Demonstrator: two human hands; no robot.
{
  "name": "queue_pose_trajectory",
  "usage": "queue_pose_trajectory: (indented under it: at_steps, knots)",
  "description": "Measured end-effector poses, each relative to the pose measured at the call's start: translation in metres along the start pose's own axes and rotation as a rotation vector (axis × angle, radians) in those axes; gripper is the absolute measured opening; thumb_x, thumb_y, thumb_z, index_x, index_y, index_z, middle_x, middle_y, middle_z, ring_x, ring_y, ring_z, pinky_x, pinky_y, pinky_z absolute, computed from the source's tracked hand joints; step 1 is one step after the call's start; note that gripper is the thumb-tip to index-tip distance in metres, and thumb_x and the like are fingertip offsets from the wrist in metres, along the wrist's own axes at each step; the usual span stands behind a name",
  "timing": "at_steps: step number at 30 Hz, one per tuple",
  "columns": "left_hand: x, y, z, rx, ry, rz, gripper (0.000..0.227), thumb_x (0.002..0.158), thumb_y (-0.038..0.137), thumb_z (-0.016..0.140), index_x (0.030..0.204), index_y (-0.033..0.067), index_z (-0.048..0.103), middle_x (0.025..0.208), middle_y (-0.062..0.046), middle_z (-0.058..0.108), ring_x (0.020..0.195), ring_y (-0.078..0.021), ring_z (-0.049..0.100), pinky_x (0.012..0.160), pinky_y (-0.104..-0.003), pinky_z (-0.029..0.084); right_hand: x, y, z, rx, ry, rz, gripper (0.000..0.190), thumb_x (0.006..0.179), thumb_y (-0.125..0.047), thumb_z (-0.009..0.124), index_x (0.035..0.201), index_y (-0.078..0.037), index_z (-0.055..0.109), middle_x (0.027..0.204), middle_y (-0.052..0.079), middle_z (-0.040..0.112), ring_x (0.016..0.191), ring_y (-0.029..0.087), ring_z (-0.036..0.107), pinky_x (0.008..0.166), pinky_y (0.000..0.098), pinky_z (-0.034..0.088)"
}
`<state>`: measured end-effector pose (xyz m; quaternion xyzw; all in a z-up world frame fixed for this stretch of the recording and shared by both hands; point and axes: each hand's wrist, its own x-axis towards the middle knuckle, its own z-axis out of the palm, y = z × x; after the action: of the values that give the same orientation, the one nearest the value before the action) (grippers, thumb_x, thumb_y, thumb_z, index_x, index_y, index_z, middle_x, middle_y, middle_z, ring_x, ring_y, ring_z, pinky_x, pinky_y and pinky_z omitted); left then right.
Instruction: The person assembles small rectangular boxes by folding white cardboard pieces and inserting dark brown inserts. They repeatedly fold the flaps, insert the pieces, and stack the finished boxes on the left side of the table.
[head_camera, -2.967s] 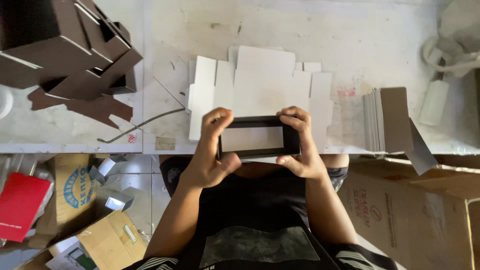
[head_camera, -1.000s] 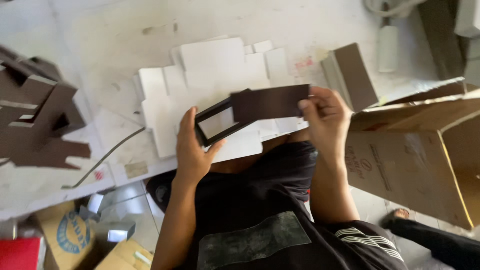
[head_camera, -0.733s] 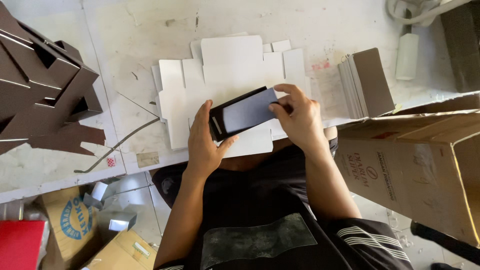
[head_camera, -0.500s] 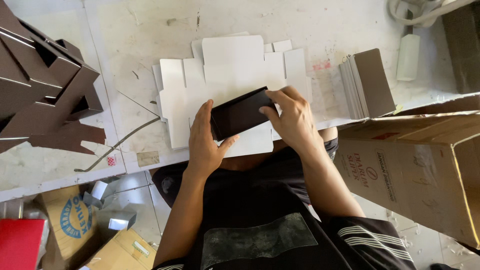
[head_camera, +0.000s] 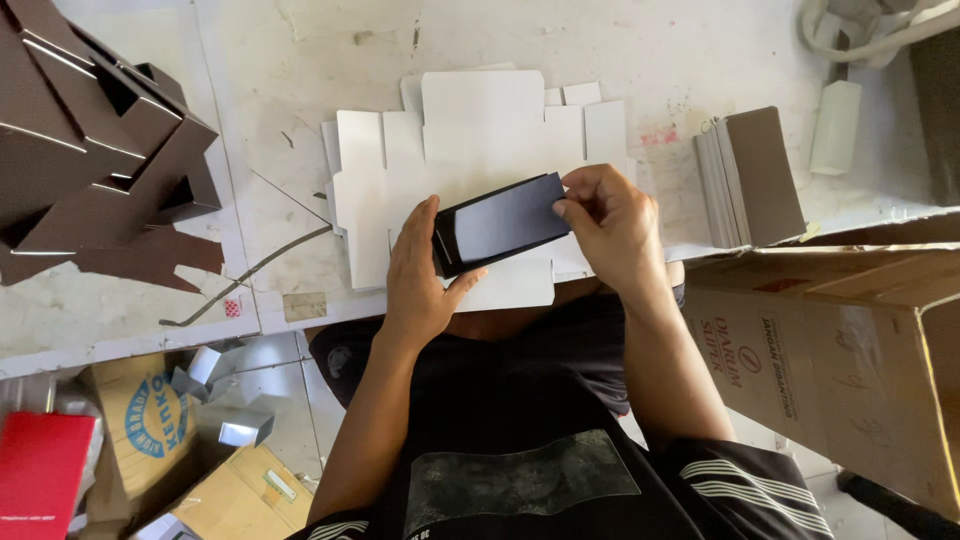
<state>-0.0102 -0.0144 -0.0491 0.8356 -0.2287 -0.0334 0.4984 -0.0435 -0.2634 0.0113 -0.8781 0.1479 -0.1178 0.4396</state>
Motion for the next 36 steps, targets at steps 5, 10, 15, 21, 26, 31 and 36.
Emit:
queue_pose_trajectory:
  at_steps: [5,10,15,21,26,31,36]
  knots:
    - [0.0,-0.003,0.003,0.01,0.007,0.011,0.099,0.082,0.026,0.088,0.159,0.0052,0.028,0.155,-0.021,0.041,0.144,-0.041,0.042,0.118,-0.058,0.03,-0.001,-0.001,0.019,-0.078,-0.025,-0.062,0.023,0.081,-0.002,0.084,0.101,-0.008,0.074,0.08,0.01,0.076,0.07,0.027,0.074,0.062,0.0349,0.059]
    - [0.003,0.008,-0.004,0.02,-0.012,-0.006,0.09,0.082,0.023,0.087,0.153,0.0035,0.035,0.155,-0.022,0.04,0.143,-0.0422,0.043,0.117,-0.059,0.034,0.002,0.012,0.013,-0.221,-0.043,-0.183,0.026,0.083,-0.015,0.088,0.107,-0.014,0.078,0.082,0.002,0.075,0.068,0.019,0.069,0.062,0.0301,0.057]
    - [0.008,0.017,-0.011,0.077,-0.063,-0.033,0.069,0.079,0.021,0.09,0.131,0.0026,0.048,0.154,-0.025,0.039,0.14,-0.0452,0.047,0.112,-0.056,0.043,0.005,-0.012,-0.007,-0.545,-0.099,-0.359,0.023,0.083,-0.016,0.085,0.106,-0.014,0.08,0.117,0.009,0.054,0.107,0.029,0.06,0.08,0.0382,0.059]
    - [0.021,0.031,-0.028,0.49,-0.184,0.028,0.051,0.079,0.032,0.088,0.115,-0.0008,0.071,0.154,-0.026,0.041,0.138,-0.0474,0.048,0.11,-0.053,0.045,0.019,-0.047,-0.005,-0.957,-0.398,-0.302,0.041,0.076,-0.029,0.085,0.116,-0.021,0.079,0.154,0.009,0.041,0.145,0.038,0.031,0.106,0.0492,0.046]
    - [0.027,0.037,-0.028,0.708,-0.284,-0.044,0.045,0.08,0.044,0.083,0.105,0.0073,0.079,0.153,-0.023,0.042,0.133,-0.0465,0.052,0.103,-0.053,0.048,0.036,-0.027,0.022,-1.149,-0.508,-0.328,0.028,0.079,-0.028,0.084,0.107,-0.025,0.08,0.151,0.006,0.047,0.145,0.038,0.035,0.102,0.0475,0.047]
    - [0.029,0.026,-0.018,0.738,-0.371,-0.132,0.044,0.079,0.049,0.081,0.105,0.0132,0.08,0.154,-0.02,0.038,0.13,-0.0463,0.053,0.097,-0.052,0.05,0.042,-0.02,0.029,-1.189,-0.617,-0.338,0.022,0.089,-0.022,0.071,0.11,-0.029,0.078,0.144,0.001,0.053,0.142,0.035,0.039,0.089,0.0411,0.053]
    - [0.034,0.03,-0.018,0.697,-0.415,-0.204,0.043,0.078,0.043,0.08,0.106,0.0103,0.08,0.148,-0.024,0.044,0.126,-0.0487,0.052,0.092,-0.051,0.049,0.037,-0.064,0.031,-1.406,-0.544,-0.4,0.02,0.093,-0.027,0.065,0.102,-0.024,0.081,0.153,0.0,0.052,0.143,0.035,0.041,0.094,0.0455,0.049]
